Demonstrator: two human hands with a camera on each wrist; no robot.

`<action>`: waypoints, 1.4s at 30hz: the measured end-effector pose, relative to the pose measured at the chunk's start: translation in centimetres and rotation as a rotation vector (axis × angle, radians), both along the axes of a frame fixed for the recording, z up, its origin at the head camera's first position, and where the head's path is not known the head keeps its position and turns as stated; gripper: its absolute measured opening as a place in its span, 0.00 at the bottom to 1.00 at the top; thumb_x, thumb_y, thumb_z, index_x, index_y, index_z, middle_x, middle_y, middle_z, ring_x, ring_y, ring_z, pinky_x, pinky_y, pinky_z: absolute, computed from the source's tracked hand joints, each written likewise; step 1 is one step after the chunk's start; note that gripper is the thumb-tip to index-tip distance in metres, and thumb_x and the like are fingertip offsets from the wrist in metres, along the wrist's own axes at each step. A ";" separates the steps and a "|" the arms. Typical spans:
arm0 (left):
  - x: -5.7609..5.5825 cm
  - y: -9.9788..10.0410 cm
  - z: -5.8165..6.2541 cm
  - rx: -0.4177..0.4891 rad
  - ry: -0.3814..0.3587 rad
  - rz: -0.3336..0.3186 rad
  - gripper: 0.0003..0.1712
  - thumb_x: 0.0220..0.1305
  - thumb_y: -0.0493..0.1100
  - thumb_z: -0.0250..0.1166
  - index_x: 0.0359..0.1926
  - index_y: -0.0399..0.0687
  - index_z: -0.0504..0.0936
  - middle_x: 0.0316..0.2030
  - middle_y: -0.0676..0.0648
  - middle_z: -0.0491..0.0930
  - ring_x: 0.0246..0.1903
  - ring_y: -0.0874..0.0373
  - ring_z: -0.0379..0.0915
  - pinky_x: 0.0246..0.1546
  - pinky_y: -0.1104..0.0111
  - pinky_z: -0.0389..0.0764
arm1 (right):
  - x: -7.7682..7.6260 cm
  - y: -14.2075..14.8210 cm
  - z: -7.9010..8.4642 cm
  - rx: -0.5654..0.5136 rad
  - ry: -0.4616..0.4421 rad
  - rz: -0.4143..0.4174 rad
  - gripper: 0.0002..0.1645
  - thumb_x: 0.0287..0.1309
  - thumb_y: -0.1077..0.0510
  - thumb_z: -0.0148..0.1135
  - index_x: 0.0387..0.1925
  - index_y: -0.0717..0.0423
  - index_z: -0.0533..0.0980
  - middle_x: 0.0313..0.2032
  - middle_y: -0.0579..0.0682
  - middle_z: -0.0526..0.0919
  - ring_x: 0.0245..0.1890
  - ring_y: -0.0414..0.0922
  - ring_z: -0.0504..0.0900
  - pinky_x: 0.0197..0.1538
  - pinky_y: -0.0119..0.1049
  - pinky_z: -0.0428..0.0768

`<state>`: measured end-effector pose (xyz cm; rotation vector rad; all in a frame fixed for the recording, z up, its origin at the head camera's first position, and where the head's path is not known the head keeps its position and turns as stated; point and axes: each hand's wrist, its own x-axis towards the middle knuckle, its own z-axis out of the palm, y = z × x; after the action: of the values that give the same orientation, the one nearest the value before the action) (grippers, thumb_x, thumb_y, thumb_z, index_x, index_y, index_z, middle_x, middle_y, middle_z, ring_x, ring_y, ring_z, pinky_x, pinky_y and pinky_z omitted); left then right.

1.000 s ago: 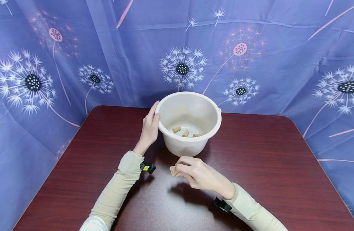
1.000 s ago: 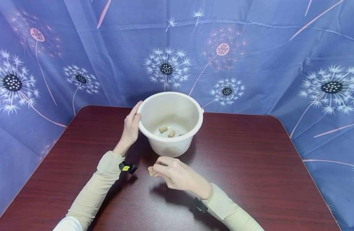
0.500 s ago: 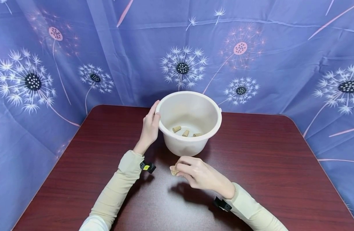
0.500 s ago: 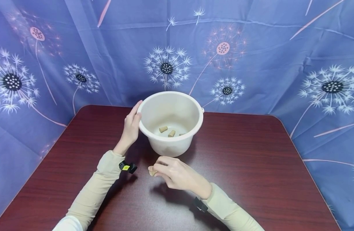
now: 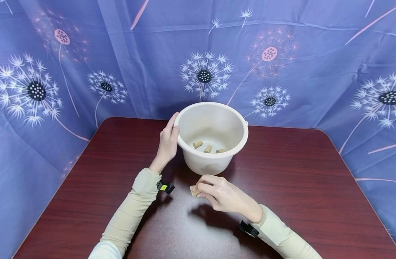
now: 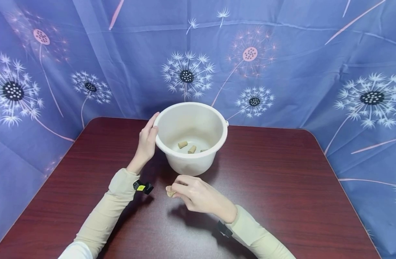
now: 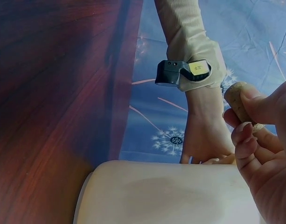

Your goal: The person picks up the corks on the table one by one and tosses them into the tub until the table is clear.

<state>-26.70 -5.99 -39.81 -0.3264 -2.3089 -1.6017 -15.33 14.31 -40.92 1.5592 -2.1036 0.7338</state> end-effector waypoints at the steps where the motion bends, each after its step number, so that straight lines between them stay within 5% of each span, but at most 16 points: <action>1: 0.0 0.0 0.0 -0.002 -0.001 0.002 0.31 0.67 0.46 0.42 0.72 0.52 0.63 0.68 0.45 0.67 0.64 0.51 0.68 0.63 0.54 0.69 | 0.0 0.0 0.0 0.001 -0.002 -0.001 0.06 0.65 0.60 0.57 0.31 0.52 0.77 0.33 0.41 0.77 0.36 0.33 0.77 0.45 0.19 0.76; 42: -0.1 -0.1 -0.1 -0.005 -0.002 0.007 0.31 0.67 0.45 0.42 0.72 0.53 0.63 0.68 0.46 0.67 0.64 0.52 0.67 0.63 0.54 0.69 | -0.3 0.5 0.7 -0.098 0.016 0.006 0.07 0.66 0.61 0.55 0.31 0.55 0.76 0.36 0.45 0.79 0.35 0.36 0.79 0.43 0.21 0.77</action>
<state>-26.78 -6.05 -39.87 -0.3175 -2.3133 -1.5945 -15.64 14.82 -40.20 1.5154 -2.0209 0.8114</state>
